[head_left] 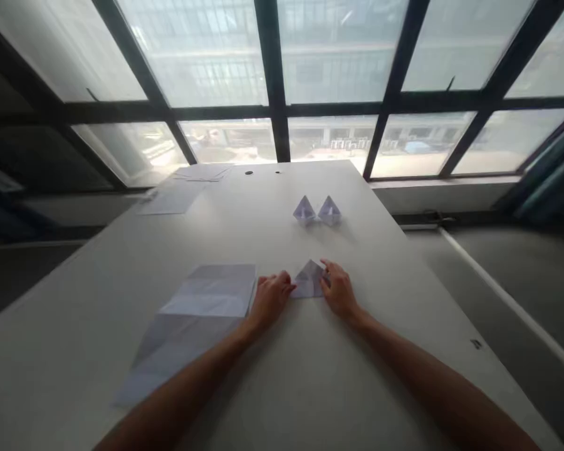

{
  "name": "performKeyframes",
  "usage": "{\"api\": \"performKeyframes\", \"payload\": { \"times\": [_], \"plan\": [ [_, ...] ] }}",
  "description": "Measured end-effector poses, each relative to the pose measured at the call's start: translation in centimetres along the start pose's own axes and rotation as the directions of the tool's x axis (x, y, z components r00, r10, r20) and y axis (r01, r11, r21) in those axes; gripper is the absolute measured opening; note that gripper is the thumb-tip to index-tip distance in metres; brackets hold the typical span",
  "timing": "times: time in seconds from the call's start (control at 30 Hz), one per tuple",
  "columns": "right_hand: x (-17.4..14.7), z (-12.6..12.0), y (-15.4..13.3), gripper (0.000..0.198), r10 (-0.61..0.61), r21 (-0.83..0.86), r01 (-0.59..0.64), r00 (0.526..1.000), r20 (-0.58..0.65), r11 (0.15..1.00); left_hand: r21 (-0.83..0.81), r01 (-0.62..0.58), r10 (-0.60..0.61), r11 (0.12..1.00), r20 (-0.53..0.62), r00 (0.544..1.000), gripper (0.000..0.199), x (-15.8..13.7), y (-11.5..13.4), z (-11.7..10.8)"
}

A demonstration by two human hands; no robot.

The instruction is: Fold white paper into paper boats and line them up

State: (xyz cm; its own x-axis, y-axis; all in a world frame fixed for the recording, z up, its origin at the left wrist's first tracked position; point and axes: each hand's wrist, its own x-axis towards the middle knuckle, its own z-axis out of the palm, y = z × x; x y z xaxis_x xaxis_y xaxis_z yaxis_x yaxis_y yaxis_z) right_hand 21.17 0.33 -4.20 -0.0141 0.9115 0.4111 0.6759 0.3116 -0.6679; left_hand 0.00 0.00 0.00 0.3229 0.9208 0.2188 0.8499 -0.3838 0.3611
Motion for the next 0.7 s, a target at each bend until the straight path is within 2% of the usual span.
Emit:
{"api": "performKeyframes", "payload": {
  "times": [0.2, 0.37, 0.47, 0.6, 0.7],
  "plan": [
    [-0.1, -0.2, -0.3, 0.047, 0.016, 0.009, -0.015, 1.000, -0.021, 1.000, -0.055, -0.040, 0.040, 0.998, 0.005, 0.999, 0.022, 0.0, -0.2, 0.2],
    [0.0, -0.6, -0.6, 0.041, 0.031, 0.002, -0.031, 0.992, -0.122, 1.000, -0.151, 0.029, -0.031, 0.988, -0.013, 0.999, 0.033, 0.1, -0.6, 0.4],
    [0.2, -0.9, -0.7, 0.039, 0.008, -0.022, -0.012, 0.985, -0.172, 1.000, -0.197, 0.019, -0.020, 0.980, -0.003, 1.000, 0.038, 0.3, -0.6, 0.3],
    [0.3, -1.1, -0.9, 0.038, -0.036, -0.039, 0.029, 0.983, -0.180, 0.999, -0.229, 0.012, -0.005, 0.973, 0.028, 1.000, 0.034, 0.4, -0.3, 0.0],
    [0.3, -1.0, -1.0, 0.038, -0.045, -0.040, 0.038, 0.984, -0.175, 0.998, -0.178, 0.022, -0.014, 0.984, 0.044, 0.999, 0.029, 0.5, -0.2, -0.1]
  ]
}}
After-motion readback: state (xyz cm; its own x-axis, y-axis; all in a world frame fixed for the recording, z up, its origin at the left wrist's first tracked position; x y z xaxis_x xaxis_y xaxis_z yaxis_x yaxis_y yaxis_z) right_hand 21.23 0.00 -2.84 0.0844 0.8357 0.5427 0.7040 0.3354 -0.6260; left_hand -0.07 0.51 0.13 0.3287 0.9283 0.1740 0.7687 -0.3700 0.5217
